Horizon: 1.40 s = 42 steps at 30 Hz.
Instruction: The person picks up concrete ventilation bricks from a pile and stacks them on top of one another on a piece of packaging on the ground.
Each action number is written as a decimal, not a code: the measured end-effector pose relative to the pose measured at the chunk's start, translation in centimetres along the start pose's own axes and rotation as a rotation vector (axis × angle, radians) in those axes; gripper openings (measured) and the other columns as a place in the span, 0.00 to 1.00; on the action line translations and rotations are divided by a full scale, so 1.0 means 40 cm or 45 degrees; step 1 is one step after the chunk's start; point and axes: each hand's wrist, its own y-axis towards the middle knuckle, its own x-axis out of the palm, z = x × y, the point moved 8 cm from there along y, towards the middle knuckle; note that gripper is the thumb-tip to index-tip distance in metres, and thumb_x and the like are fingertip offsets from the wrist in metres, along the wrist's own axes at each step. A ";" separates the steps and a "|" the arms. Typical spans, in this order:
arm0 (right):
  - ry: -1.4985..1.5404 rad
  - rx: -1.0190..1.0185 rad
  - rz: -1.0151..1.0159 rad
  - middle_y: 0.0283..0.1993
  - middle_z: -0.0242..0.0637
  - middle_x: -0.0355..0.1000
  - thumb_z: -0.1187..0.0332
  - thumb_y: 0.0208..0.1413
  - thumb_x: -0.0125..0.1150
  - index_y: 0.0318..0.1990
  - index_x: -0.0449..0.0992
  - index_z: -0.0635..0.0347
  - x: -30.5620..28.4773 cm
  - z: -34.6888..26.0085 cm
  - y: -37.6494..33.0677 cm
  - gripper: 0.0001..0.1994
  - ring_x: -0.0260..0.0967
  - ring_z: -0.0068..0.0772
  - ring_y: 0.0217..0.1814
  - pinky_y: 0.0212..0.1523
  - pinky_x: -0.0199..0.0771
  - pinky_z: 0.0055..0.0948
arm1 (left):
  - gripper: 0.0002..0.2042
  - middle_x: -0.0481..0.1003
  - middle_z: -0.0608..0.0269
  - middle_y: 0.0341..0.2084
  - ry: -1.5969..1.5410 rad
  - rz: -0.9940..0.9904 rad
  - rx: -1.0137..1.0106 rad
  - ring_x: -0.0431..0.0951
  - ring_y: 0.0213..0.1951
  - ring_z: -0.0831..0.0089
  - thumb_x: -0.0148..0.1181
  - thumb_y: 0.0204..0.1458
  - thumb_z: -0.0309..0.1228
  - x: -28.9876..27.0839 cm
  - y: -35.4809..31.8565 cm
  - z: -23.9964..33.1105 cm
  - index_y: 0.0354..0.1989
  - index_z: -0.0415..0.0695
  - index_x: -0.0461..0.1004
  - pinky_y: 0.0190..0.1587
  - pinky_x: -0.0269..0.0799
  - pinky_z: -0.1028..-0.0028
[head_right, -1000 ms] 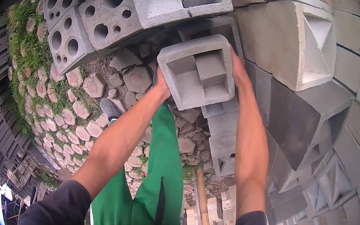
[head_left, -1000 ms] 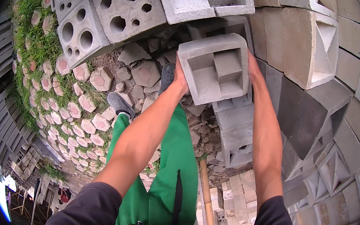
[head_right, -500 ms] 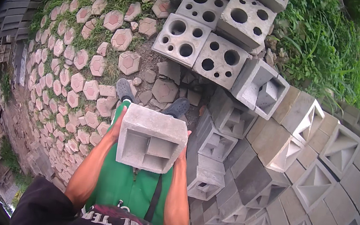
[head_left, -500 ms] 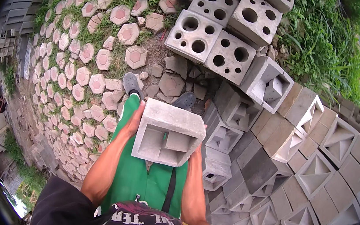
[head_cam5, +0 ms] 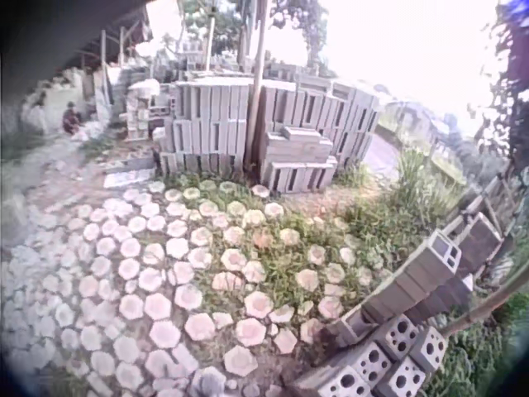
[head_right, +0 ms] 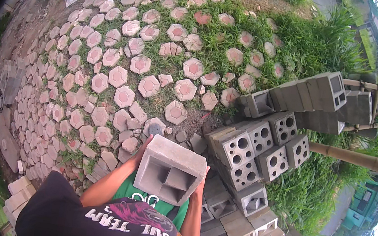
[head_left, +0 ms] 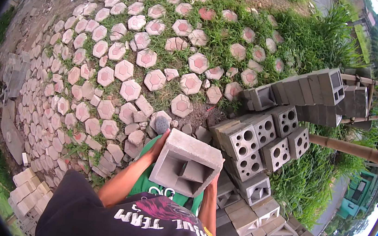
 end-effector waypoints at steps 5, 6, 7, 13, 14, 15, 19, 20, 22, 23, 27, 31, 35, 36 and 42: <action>-0.069 -0.031 -0.246 0.59 0.37 0.65 0.37 0.62 0.30 0.62 0.62 0.56 0.183 -0.035 0.201 0.35 0.63 0.34 0.59 0.61 0.62 0.36 | 0.33 0.75 0.57 0.46 0.105 0.175 0.267 0.72 0.48 0.69 0.39 0.59 0.59 -0.116 0.036 0.227 0.52 0.38 0.73 0.54 0.63 0.71; -0.048 -0.002 -0.423 0.59 0.37 0.66 0.37 0.62 0.30 0.62 0.62 0.56 0.255 -0.055 0.218 0.35 0.64 0.34 0.58 0.61 0.62 0.36 | 0.33 0.75 0.58 0.45 0.049 0.174 0.310 0.72 0.47 0.69 0.40 0.59 0.58 -0.122 0.041 0.266 0.51 0.38 0.74 0.54 0.63 0.71; -0.124 0.004 -0.408 0.59 0.38 0.65 0.37 0.62 0.30 0.62 0.62 0.56 0.309 -0.065 0.241 0.35 0.63 0.35 0.59 0.61 0.62 0.36 | 0.33 0.76 0.58 0.44 0.000 0.175 0.352 0.73 0.46 0.69 0.40 0.59 0.58 -0.133 0.043 0.308 0.51 0.38 0.74 0.53 0.64 0.70; -0.242 0.205 -0.612 0.63 0.38 0.61 0.37 0.62 0.30 0.64 0.59 0.55 0.627 -0.103 0.330 0.35 0.60 0.38 0.62 0.64 0.58 0.39 | 0.32 0.73 0.60 0.49 -0.267 0.144 0.521 0.71 0.49 0.73 0.40 0.60 0.57 -0.187 0.017 0.511 0.55 0.38 0.70 0.54 0.64 0.73; -0.272 0.241 -0.648 0.64 0.35 0.60 0.39 0.63 0.31 0.65 0.58 0.53 0.650 -0.099 0.362 0.33 0.58 0.37 0.63 0.66 0.55 0.39 | 0.33 0.72 0.60 0.51 -0.241 0.192 0.541 0.70 0.50 0.73 0.40 0.60 0.57 -0.222 0.045 0.515 0.57 0.38 0.69 0.55 0.63 0.72; -0.306 0.237 -0.674 0.65 0.35 0.60 0.40 0.64 0.30 0.66 0.57 0.53 0.669 -0.101 0.412 0.33 0.58 0.36 0.63 0.66 0.55 0.38 | 0.34 0.71 0.60 0.52 -0.327 0.179 0.611 0.70 0.52 0.72 0.41 0.59 0.58 -0.243 0.084 0.536 0.58 0.39 0.68 0.56 0.62 0.72; -0.387 0.255 -0.781 0.64 0.36 0.60 0.38 0.63 0.30 0.65 0.58 0.54 0.797 -0.189 0.556 0.34 0.59 0.36 0.62 0.64 0.57 0.36 | 0.34 0.72 0.61 0.52 -0.438 0.264 0.723 0.70 0.51 0.71 0.42 0.58 0.59 -0.228 0.152 0.693 0.57 0.39 0.69 0.56 0.63 0.72; -0.399 0.231 -0.781 0.64 0.36 0.60 0.37 0.62 0.31 0.65 0.59 0.55 0.806 -0.240 0.616 0.35 0.60 0.36 0.62 0.64 0.57 0.35 | 0.33 0.73 0.61 0.50 -0.471 0.243 0.673 0.72 0.49 0.71 0.43 0.58 0.59 -0.146 0.148 0.751 0.56 0.39 0.69 0.55 0.64 0.71; -0.476 0.199 -0.805 0.62 0.41 0.62 0.36 0.61 0.30 0.64 0.59 0.58 0.866 -0.306 0.676 0.37 0.61 0.39 0.61 0.64 0.57 0.37 | 0.34 0.74 0.61 0.48 -0.470 0.291 0.764 0.73 0.47 0.71 0.43 0.57 0.60 -0.113 0.163 0.827 0.55 0.39 0.70 0.53 0.66 0.71; -0.479 0.223 -0.812 0.62 0.41 0.62 0.36 0.61 0.30 0.64 0.59 0.58 0.910 -0.321 0.683 0.37 0.61 0.39 0.61 0.64 0.57 0.37 | 0.34 0.73 0.60 0.48 -0.494 0.277 0.743 0.72 0.48 0.71 0.43 0.57 0.60 -0.109 0.173 0.857 0.55 0.39 0.70 0.54 0.65 0.71; -0.446 0.274 -0.802 0.63 0.41 0.61 0.36 0.61 0.30 0.65 0.58 0.58 1.033 -0.381 0.710 0.37 0.60 0.38 0.62 0.64 0.57 0.37 | 0.34 0.73 0.59 0.49 -0.482 0.302 0.823 0.72 0.48 0.71 0.43 0.57 0.60 -0.120 0.216 0.958 0.55 0.39 0.70 0.55 0.64 0.71; -0.494 0.309 -0.739 0.64 0.40 0.60 0.37 0.62 0.30 0.65 0.58 0.58 1.114 -0.416 0.787 0.36 0.59 0.38 0.63 0.64 0.57 0.37 | 0.35 0.72 0.59 0.50 -0.497 0.305 0.814 0.71 0.49 0.70 0.42 0.57 0.60 -0.126 0.285 1.056 0.56 0.39 0.69 0.55 0.64 0.71; -0.529 0.239 -0.806 0.64 0.39 0.60 0.38 0.63 0.30 0.64 0.59 0.59 1.225 -0.411 0.913 0.36 0.59 0.38 0.63 0.65 0.56 0.35 | 0.34 0.73 0.58 0.49 -0.470 0.388 0.850 0.72 0.49 0.71 0.41 0.58 0.60 -0.196 0.356 1.175 0.54 0.39 0.71 0.54 0.64 0.72; -0.531 0.244 -0.818 0.64 0.39 0.60 0.38 0.63 0.30 0.64 0.59 0.59 1.264 -0.404 0.938 0.36 0.59 0.38 0.63 0.65 0.56 0.35 | 0.33 0.74 0.58 0.47 -0.423 0.464 0.845 0.72 0.49 0.71 0.41 0.58 0.60 -0.225 0.365 1.210 0.52 0.39 0.72 0.53 0.64 0.72; -0.483 0.107 -0.884 0.64 0.38 0.61 0.43 0.65 0.31 0.65 0.58 0.59 1.577 -0.341 1.120 0.32 0.61 0.37 0.62 0.64 0.59 0.35 | 0.37 0.73 0.54 0.50 -0.128 0.530 0.810 0.71 0.51 0.66 0.36 0.57 0.62 -0.466 0.484 1.502 0.55 0.39 0.69 0.57 0.61 0.69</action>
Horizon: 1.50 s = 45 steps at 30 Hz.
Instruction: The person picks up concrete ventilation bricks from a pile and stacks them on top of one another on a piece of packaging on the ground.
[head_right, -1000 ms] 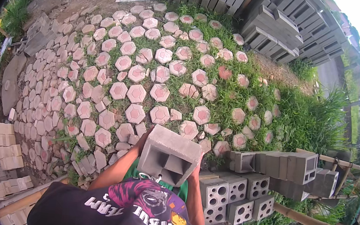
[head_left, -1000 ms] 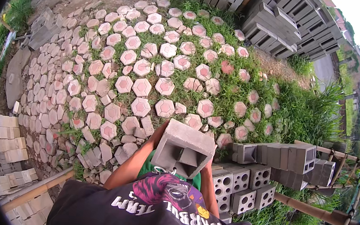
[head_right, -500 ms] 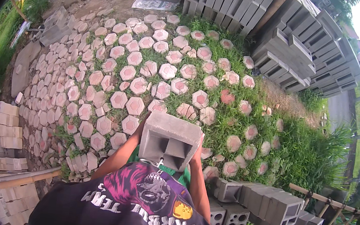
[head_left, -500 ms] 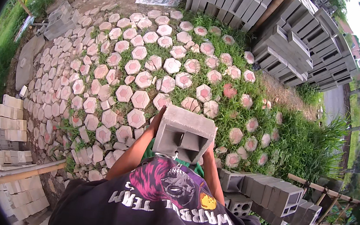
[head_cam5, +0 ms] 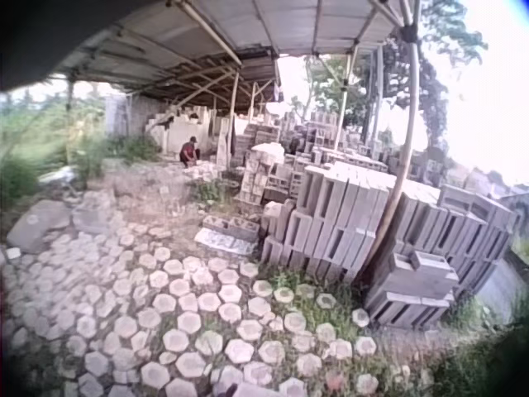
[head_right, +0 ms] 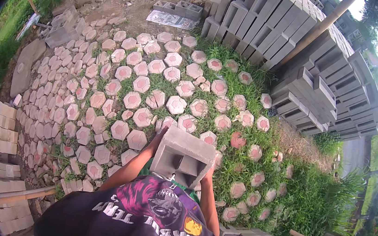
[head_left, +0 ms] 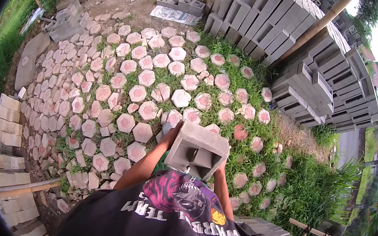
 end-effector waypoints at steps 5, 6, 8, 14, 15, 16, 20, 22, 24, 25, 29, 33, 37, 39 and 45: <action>-0.233 -0.095 0.022 0.60 0.36 0.64 0.43 0.65 0.32 0.64 0.59 0.58 0.061 -0.056 0.280 0.31 0.62 0.34 0.60 0.62 0.60 0.34 | 0.40 0.76 0.52 0.45 0.061 -0.004 0.056 0.73 0.48 0.66 0.36 0.55 0.65 0.017 0.147 0.337 0.50 0.36 0.74 0.54 0.63 0.69; -0.076 -0.035 0.048 0.60 0.37 0.64 0.41 0.64 0.31 0.63 0.60 0.59 0.119 -0.063 0.315 0.33 0.61 0.33 0.60 0.63 0.59 0.34 | 0.38 0.76 0.55 0.44 -0.165 -0.031 0.022 0.73 0.46 0.69 0.37 0.57 0.63 0.011 0.170 0.374 0.49 0.36 0.75 0.53 0.64 0.70; -0.156 0.062 -0.009 0.61 0.38 0.63 0.40 0.64 0.31 0.64 0.59 0.59 0.219 -0.059 0.412 0.33 0.60 0.33 0.61 0.64 0.58 0.34 | 0.36 0.76 0.57 0.44 -0.256 -0.026 0.016 0.73 0.45 0.72 0.37 0.58 0.62 -0.077 0.232 0.419 0.50 0.38 0.74 0.52 0.65 0.71; -0.333 0.189 -0.095 0.62 0.38 0.63 0.41 0.64 0.31 0.65 0.58 0.59 0.405 -0.062 0.686 0.34 0.62 0.33 0.60 0.63 0.59 0.33 | 0.36 0.70 0.57 0.53 -0.575 0.001 0.013 0.71 0.51 0.68 0.39 0.57 0.62 -0.225 0.409 0.513 0.60 0.40 0.65 0.56 0.64 0.69; -0.344 0.210 -0.135 0.62 0.39 0.63 0.41 0.65 0.31 0.65 0.58 0.60 0.417 -0.049 0.740 0.33 0.62 0.33 0.59 0.62 0.60 0.32 | 0.37 0.70 0.57 0.54 -0.626 0.002 -0.001 0.71 0.52 0.68 0.39 0.57 0.62 -0.244 0.438 0.525 0.60 0.40 0.64 0.56 0.64 0.69; -0.348 0.224 -0.150 0.62 0.39 0.63 0.41 0.65 0.31 0.65 0.58 0.60 0.442 -0.040 0.795 0.33 0.62 0.33 0.59 0.62 0.60 0.32 | 0.37 0.69 0.57 0.54 -0.675 0.013 -0.001 0.70 0.52 0.67 0.40 0.57 0.62 -0.277 0.471 0.537 0.60 0.40 0.64 0.57 0.64 0.68; -0.137 0.440 -0.285 0.60 0.37 0.65 0.43 0.65 0.32 0.64 0.60 0.61 0.550 0.016 1.040 0.32 0.62 0.30 0.59 0.61 0.62 0.31 | 0.38 0.68 0.55 0.55 -0.911 0.068 0.080 0.70 0.53 0.64 0.41 0.56 0.63 -0.368 0.603 0.627 0.62 0.41 0.62 0.57 0.64 0.65; -0.259 0.429 -0.296 0.59 0.36 0.66 0.43 0.65 0.34 0.63 0.62 0.57 0.601 0.024 1.177 0.31 0.65 0.35 0.57 0.61 0.63 0.35 | 0.36 0.68 0.58 0.56 -0.905 0.101 0.141 0.70 0.54 0.62 0.42 0.56 0.62 -0.417 0.670 0.694 0.62 0.44 0.62 0.57 0.65 0.63; -0.362 0.443 -0.426 0.59 0.36 0.67 0.43 0.64 0.34 0.63 0.63 0.57 0.653 0.023 1.339 0.31 0.65 0.33 0.57 0.61 0.63 0.34 | 0.36 0.68 0.58 0.56 -0.952 0.130 0.169 0.70 0.54 0.62 0.42 0.56 0.62 -0.439 0.738 0.775 0.62 0.45 0.62 0.57 0.64 0.63; -0.465 0.427 -0.471 0.59 0.36 0.67 0.43 0.64 0.34 0.62 0.63 0.57 0.700 0.006 1.407 0.31 0.65 0.33 0.57 0.61 0.63 0.33 | 0.35 0.68 0.58 0.56 -0.975 0.156 0.181 0.70 0.54 0.62 0.42 0.56 0.61 -0.456 0.775 0.811 0.62 0.45 0.62 0.57 0.64 0.63; -0.525 0.522 -0.599 0.59 0.35 0.67 0.43 0.64 0.35 0.62 0.63 0.59 0.884 -0.067 1.604 0.31 0.65 0.32 0.57 0.61 0.62 0.32 | 0.35 0.68 0.58 0.56 -1.068 0.248 0.215 0.70 0.54 0.62 0.43 0.56 0.61 -0.494 0.891 0.922 0.62 0.46 0.62 0.58 0.64 0.62; -0.509 0.641 -0.613 0.57 0.37 0.68 0.40 0.63 0.36 0.60 0.65 0.62 0.992 -0.094 1.745 0.34 0.65 0.31 0.56 0.59 0.63 0.31 | 0.35 0.67 0.58 0.56 -1.130 0.310 0.252 0.69 0.54 0.61 0.43 0.56 0.61 -0.520 0.987 1.053 0.63 0.46 0.62 0.58 0.63 0.62; -0.413 0.812 -0.535 0.55 0.39 0.69 0.36 0.61 0.34 0.59 0.67 0.65 1.036 -0.070 1.874 0.38 0.66 0.29 0.54 0.58 0.63 0.28 | 0.34 0.67 0.58 0.57 -1.177 0.340 0.259 0.69 0.54 0.61 0.43 0.56 0.61 -0.557 1.081 1.169 0.63 0.47 0.62 0.58 0.63 0.62; -0.427 0.735 -0.482 0.54 0.39 0.70 0.35 0.60 0.35 0.58 0.68 0.65 1.036 -0.058 1.965 0.39 0.66 0.29 0.54 0.57 0.64 0.28 | 0.34 0.67 0.58 0.57 -1.198 0.317 0.249 0.69 0.54 0.61 0.43 0.56 0.60 -0.570 1.145 1.227 0.63 0.47 0.62 0.58 0.63 0.61; -0.470 0.728 -0.492 0.58 0.39 0.67 0.35 0.60 0.36 0.60 0.66 0.65 1.197 -0.060 2.152 0.39 0.64 0.29 0.57 0.58 0.63 0.29 | 0.34 0.67 0.58 0.57 -1.157 0.289 0.208 0.69 0.54 0.60 0.43 0.56 0.61 -0.711 1.327 1.372 0.63 0.48 0.62 0.59 0.63 0.60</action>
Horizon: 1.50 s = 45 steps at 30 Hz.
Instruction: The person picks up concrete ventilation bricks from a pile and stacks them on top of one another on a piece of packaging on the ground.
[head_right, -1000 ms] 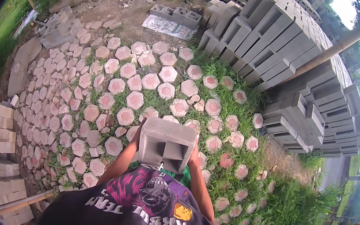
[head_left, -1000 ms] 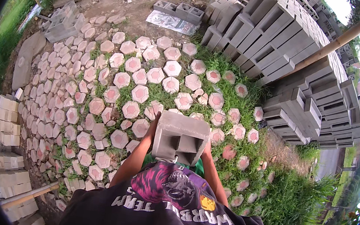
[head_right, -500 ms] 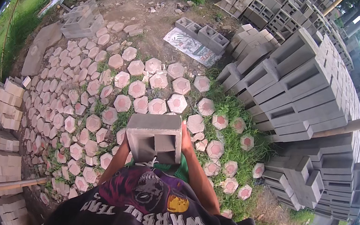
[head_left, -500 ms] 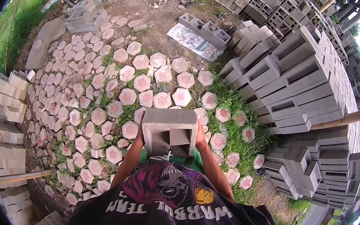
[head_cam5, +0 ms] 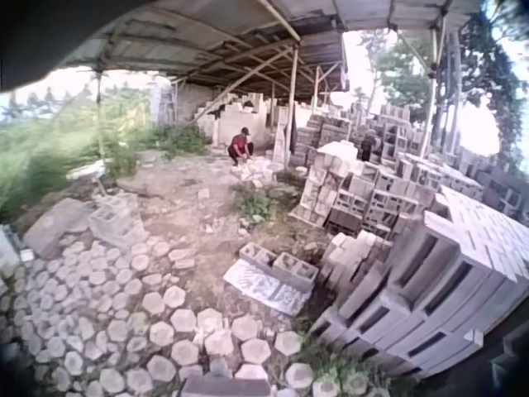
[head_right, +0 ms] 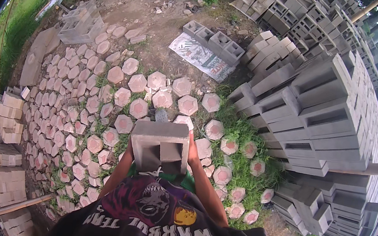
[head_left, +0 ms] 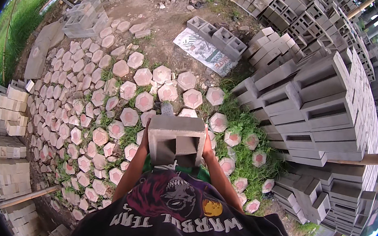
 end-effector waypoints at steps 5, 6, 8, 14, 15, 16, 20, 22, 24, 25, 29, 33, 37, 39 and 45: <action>0.242 -0.155 0.026 0.59 0.38 0.66 0.36 0.60 0.36 0.63 0.62 0.60 0.084 -0.203 0.187 0.38 0.64 0.32 0.58 0.61 0.62 0.32 | 0.35 0.67 0.58 0.57 0.160 -0.072 -0.024 0.69 0.54 0.59 0.43 0.55 0.62 0.090 0.290 0.211 0.63 0.48 0.61 0.59 0.63 0.60; 0.161 -0.253 0.002 0.60 0.38 0.65 0.37 0.61 0.35 0.64 0.60 0.59 0.108 -0.254 0.228 0.37 0.64 0.33 0.59 0.61 0.62 0.33 | 0.35 0.67 0.58 0.57 0.201 -0.089 -0.029 0.69 0.55 0.59 0.43 0.55 0.62 0.117 0.345 0.262 0.63 0.48 0.61 0.59 0.63 0.59; 0.217 -0.291 0.115 0.60 0.38 0.65 0.38 0.62 0.34 0.64 0.60 0.60 0.150 -0.322 0.292 0.36 0.64 0.31 0.59 0.61 0.63 0.32 | 0.36 0.67 0.58 0.57 0.270 -0.122 -0.057 0.69 0.55 0.59 0.43 0.55 0.62 0.174 0.438 0.343 0.63 0.48 0.61 0.58 0.63 0.59; 0.086 -0.382 0.268 0.56 0.38 0.68 0.39 0.63 0.32 0.60 0.65 0.62 0.208 -0.456 0.460 0.36 0.66 0.30 0.56 0.59 0.63 0.29 | 0.36 0.67 0.57 0.57 0.307 -0.162 -0.128 0.69 0.55 0.58 0.43 0.54 0.63 0.249 0.611 0.522 0.63 0.47 0.61 0.58 0.63 0.58; 0.028 -0.384 0.245 0.55 0.38 0.69 0.39 0.63 0.32 0.59 0.67 0.63 0.219 -0.469 0.486 0.36 0.66 0.29 0.55 0.58 0.64 0.29 | 0.36 0.67 0.57 0.57 0.290 -0.153 -0.143 0.69 0.55 0.58 0.43 0.54 0.62 0.244 0.626 0.537 0.63 0.47 0.61 0.58 0.63 0.58; 0.077 -0.340 0.260 0.54 0.39 0.70 0.38 0.62 0.34 0.59 0.68 0.65 0.225 -0.474 0.522 0.37 0.67 0.30 0.54 0.58 0.64 0.29 | 0.36 0.67 0.57 0.57 0.267 -0.143 -0.153 0.69 0.54 0.58 0.43 0.54 0.62 0.232 0.645 0.553 0.63 0.47 0.61 0.58 0.63 0.58; -0.052 -0.283 0.328 0.55 0.42 0.70 0.37 0.61 0.35 0.57 0.69 0.68 0.226 -0.511 0.646 0.39 0.66 0.31 0.55 0.58 0.62 0.29 | 0.35 0.67 0.57 0.57 0.169 -0.107 -0.172 0.69 0.54 0.58 0.43 0.55 0.62 0.195 0.708 0.609 0.63 0.47 0.61 0.58 0.64 0.58; -0.146 -0.236 0.338 0.54 0.42 0.70 0.37 0.61 0.35 0.57 0.69 0.68 0.232 -0.544 0.719 0.39 0.66 0.31 0.55 0.59 0.62 0.29 | 0.35 0.67 0.57 0.57 0.117 -0.080 -0.165 0.69 0.54 0.58 0.43 0.55 0.62 0.178 0.744 0.640 0.63 0.47 0.61 0.58 0.64 0.58; -0.252 -0.210 0.323 0.54 0.43 0.70 0.36 0.61 0.35 0.57 0.69 0.69 0.268 -0.580 0.795 0.39 0.65 0.32 0.55 0.58 0.61 0.29 | 0.35 0.67 0.56 0.57 0.067 -0.051 -0.143 0.69 0.54 0.58 0.43 0.55 0.61 0.163 0.790 0.677 0.63 0.47 0.61 0.58 0.64 0.58; -0.265 -0.242 0.312 0.54 0.43 0.70 0.36 0.60 0.35 0.57 0.68 0.69 0.277 -0.604 0.836 0.40 0.65 0.33 0.55 0.58 0.61 0.29 | 0.35 0.67 0.56 0.57 0.052 -0.053 -0.131 0.70 0.54 0.58 0.43 0.55 0.61 0.171 0.820 0.696 0.63 0.47 0.61 0.58 0.64 0.58; -0.370 -0.167 0.241 0.54 0.44 0.70 0.36 0.60 0.35 0.57 0.69 0.68 0.337 -0.722 0.995 0.39 0.65 0.33 0.55 0.57 0.61 0.29 | 0.35 0.67 0.56 0.57 -0.006 -0.037 -0.077 0.70 0.54 0.58 0.43 0.55 0.61 0.198 0.973 0.781 0.63 0.47 0.61 0.57 0.65 0.57; -0.657 -0.017 0.327 0.53 0.47 0.70 0.33 0.57 0.37 0.57 0.69 0.66 0.383 -0.890 1.154 0.41 0.66 0.36 0.55 0.58 0.60 0.30 | 0.34 0.67 0.56 0.57 -0.036 -0.048 0.018 0.70 0.54 0.58 0.43 0.56 0.60 0.252 1.151 0.897 0.63 0.47 0.61 0.57 0.65 0.57; -0.689 -0.024 0.326 0.55 0.52 0.69 0.32 0.54 0.39 0.57 0.70 0.63 0.368 -1.057 1.308 0.41 0.65 0.42 0.59 0.61 0.58 0.32 | 0.34 0.67 0.55 0.57 -0.068 -0.074 0.089 0.70 0.54 0.58 0.43 0.56 0.60 0.359 1.308 0.988 0.63 0.46 0.61 0.57 0.66 0.57; -0.609 -0.053 0.354 0.54 0.54 0.70 0.33 0.54 0.40 0.57 0.69 0.70 0.305 -1.119 1.365 0.43 0.65 0.44 0.59 0.61 0.58 0.34 | 0.33 0.68 0.55 0.56 -0.058 0.052 0.043 0.70 0.53 0.59 0.43 0.57 0.58 0.434 1.380 1.009 0.62 0.46 0.62 0.56 0.67 0.57; -0.301 -0.171 0.397 0.46 0.44 0.73 0.38 0.59 0.42 0.52 0.72 0.72 0.341 -1.275 1.440 0.38 0.67 0.31 0.46 0.52 0.64 0.29 | 0.35 0.71 0.53 0.51 0.268 0.201 0.136 0.72 0.50 0.56 0.37 0.57 0.61 0.473 1.558 1.149 0.60 0.44 0.64 0.55 0.68 0.58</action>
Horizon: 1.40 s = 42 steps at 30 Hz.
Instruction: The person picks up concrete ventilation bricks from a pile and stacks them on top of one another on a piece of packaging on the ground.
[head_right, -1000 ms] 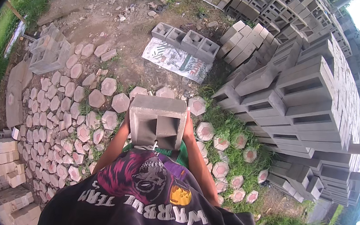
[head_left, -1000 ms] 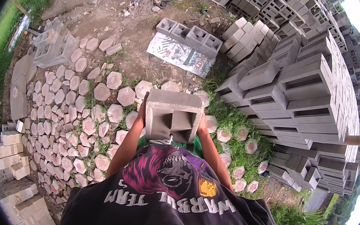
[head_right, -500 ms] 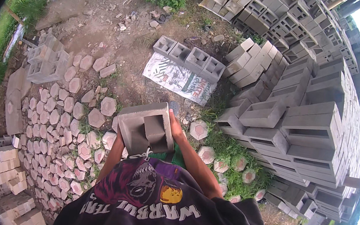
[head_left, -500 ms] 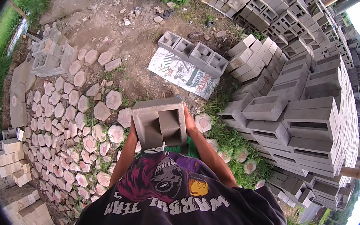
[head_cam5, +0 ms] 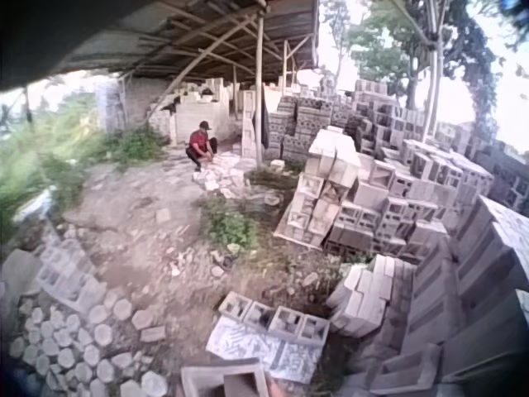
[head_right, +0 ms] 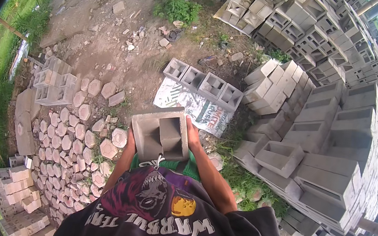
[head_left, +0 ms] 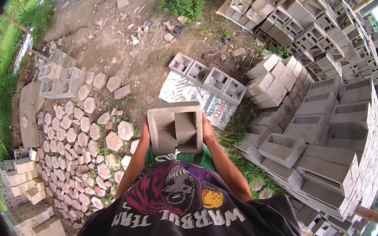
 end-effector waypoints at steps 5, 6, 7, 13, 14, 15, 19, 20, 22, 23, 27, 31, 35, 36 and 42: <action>0.194 0.022 0.162 0.47 0.45 0.73 0.39 0.59 0.43 0.51 0.72 0.74 -0.075 -0.037 0.137 0.38 0.67 0.31 0.47 0.52 0.64 0.30 | 0.30 0.68 0.55 0.54 0.535 -0.055 0.255 0.67 0.55 0.65 0.44 0.60 0.52 0.194 0.094 0.118 0.60 0.38 0.62 0.60 0.58 0.67; 0.246 -0.013 0.159 0.48 0.44 0.73 0.39 0.59 0.43 0.51 0.72 0.74 -0.094 -0.043 0.168 0.38 0.67 0.32 0.48 0.53 0.64 0.30 | 0.30 0.67 0.54 0.55 0.837 -0.109 0.375 0.65 0.57 0.66 0.46 0.59 0.49 0.248 0.113 0.146 0.60 0.36 0.63 0.62 0.54 0.69; 0.267 -0.010 0.195 0.49 0.44 0.73 0.39 0.59 0.43 0.52 0.72 0.73 -0.127 -0.033 0.200 0.38 0.67 0.32 0.49 0.54 0.64 0.30 | 0.29 0.70 0.53 0.52 0.832 -0.131 0.306 0.67 0.55 0.67 0.53 0.56 0.45 0.339 0.111 0.165 0.58 0.34 0.63 0.60 0.57 0.69; 0.489 0.006 0.256 0.55 0.42 0.69 0.40 0.61 0.41 0.56 0.69 0.69 -0.106 -0.139 0.353 0.36 0.66 0.33 0.54 0.57 0.62 0.28 | 0.29 0.73 0.57 0.45 1.071 -0.262 -0.060 0.72 0.47 0.67 0.64 0.43 0.36 0.451 0.377 0.200 0.54 0.37 0.67 0.51 0.64 0.68; 0.551 -0.007 0.248 0.56 0.41 0.69 0.41 0.61 0.41 0.57 0.69 0.68 -0.115 -0.148 0.403 0.35 0.66 0.33 0.55 0.58 0.61 0.28 | 0.28 0.73 0.58 0.44 1.174 -0.240 -0.111 0.71 0.46 0.68 0.65 0.42 0.37 0.483 0.431 0.209 0.52 0.37 0.67 0.50 0.64 0.68; 0.535 -0.015 0.270 0.59 0.39 0.67 0.42 0.63 0.39 0.60 0.66 0.66 -0.127 -0.153 0.448 0.34 0.63 0.32 0.58 0.60 0.59 0.28 | 0.24 0.73 0.59 0.39 1.154 -0.235 -0.126 0.72 0.42 0.69 0.65 0.39 0.36 0.499 0.495 0.209 0.46 0.38 0.71 0.46 0.66 0.69; 0.824 -0.039 0.189 0.63 0.36 0.62 0.44 0.65 0.35 0.65 0.59 0.61 -0.045 -0.189 0.645 0.32 0.59 0.32 0.63 0.64 0.54 0.29 | 0.18 0.73 0.60 0.30 1.350 -0.294 -0.177 0.70 0.33 0.71 0.60 0.38 0.36 0.560 0.723 0.315 0.38 0.39 0.74 0.38 0.67 0.67; 0.796 -0.038 0.243 0.62 0.37 0.63 0.42 0.64 0.35 0.64 0.61 0.62 -0.029 -0.206 0.684 0.33 0.59 0.33 0.63 0.64 0.55 0.30 | 0.18 0.73 0.60 0.30 1.352 -0.299 -0.188 0.70 0.33 0.71 0.60 0.38 0.36 0.563 0.779 0.333 0.38 0.39 0.74 0.38 0.67 0.67; 0.697 0.067 0.385 0.62 0.36 0.63 0.41 0.63 0.35 0.63 0.62 0.62 0.001 -0.212 0.743 0.34 0.59 0.33 0.62 0.63 0.55 0.30 | 0.19 0.73 0.60 0.28 1.526 -0.354 -0.157 0.70 0.32 0.70 0.59 0.40 0.38 0.548 0.871 0.368 0.38 0.38 0.74 0.38 0.68 0.67; 0.709 0.115 0.411 0.62 0.37 0.63 0.40 0.63 0.36 0.63 0.63 0.62 -0.010 -0.163 0.773 0.35 0.60 0.33 0.62 0.63 0.56 0.30 | 0.20 0.74 0.59 0.30 1.509 -0.432 -0.159 0.72 0.34 0.69 0.58 0.40 0.38 0.541 0.915 0.359 0.39 0.37 0.74 0.38 0.68 0.67; 0.788 0.250 0.489 0.61 0.38 0.64 0.41 0.63 0.36 0.63 0.62 0.62 -0.008 -0.058 0.955 0.34 0.59 0.33 0.62 0.63 0.55 0.32 | 0.23 0.76 0.54 0.36 1.767 -0.442 -0.365 0.74 0.37 0.66 0.58 0.42 0.38 0.500 1.092 0.326 0.45 0.35 0.72 0.41 0.69 0.67; 0.712 0.253 0.714 0.61 0.40 0.65 0.43 0.63 0.40 0.61 0.63 0.63 -0.042 0.119 1.120 0.33 0.60 0.34 0.62 0.64 0.54 0.34 | 0.24 0.76 0.53 0.35 1.739 -0.396 -0.361 0.75 0.38 0.66 0.57 0.42 0.37 0.446 1.264 0.251 0.48 0.36 0.71 0.42 0.70 0.66; -0.036 0.153 0.541 0.55 0.50 0.69 0.49 0.58 0.55 0.59 0.64 0.67 -0.083 0.264 1.319 0.31 0.65 0.42 0.60 0.61 0.59 0.35 | 0.25 0.77 0.45 0.38 1.854 -0.397 -0.384 0.78 0.40 0.57 0.58 0.41 0.31 0.332 1.494 0.086 0.50 0.36 0.67 0.42 0.73 0.64; -0.119 0.297 0.568 0.50 0.54 0.72 0.49 0.57 0.56 0.57 0.66 0.66 -0.092 0.285 1.361 0.30 0.68 0.50 0.56 0.57 0.63 0.36 | 0.25 0.77 0.45 0.38 1.865 -0.357 -0.427 0.78 0.40 0.57 0.58 0.41 0.31 0.262 1.545 0.043 0.50 0.36 0.67 0.42 0.73 0.64; -0.502 0.506 0.731 0.47 0.64 0.70 0.51 0.57 0.53 0.54 0.67 0.70 -0.191 0.470 1.640 0.29 0.67 0.63 0.52 0.52 0.66 0.45 | 0.28 0.76 0.46 0.41 1.829 -0.279 -0.359 0.78 0.41 0.56 0.59 0.42 0.33 0.072 1.839 -0.179 0.56 0.38 0.64 0.44 0.73 0.65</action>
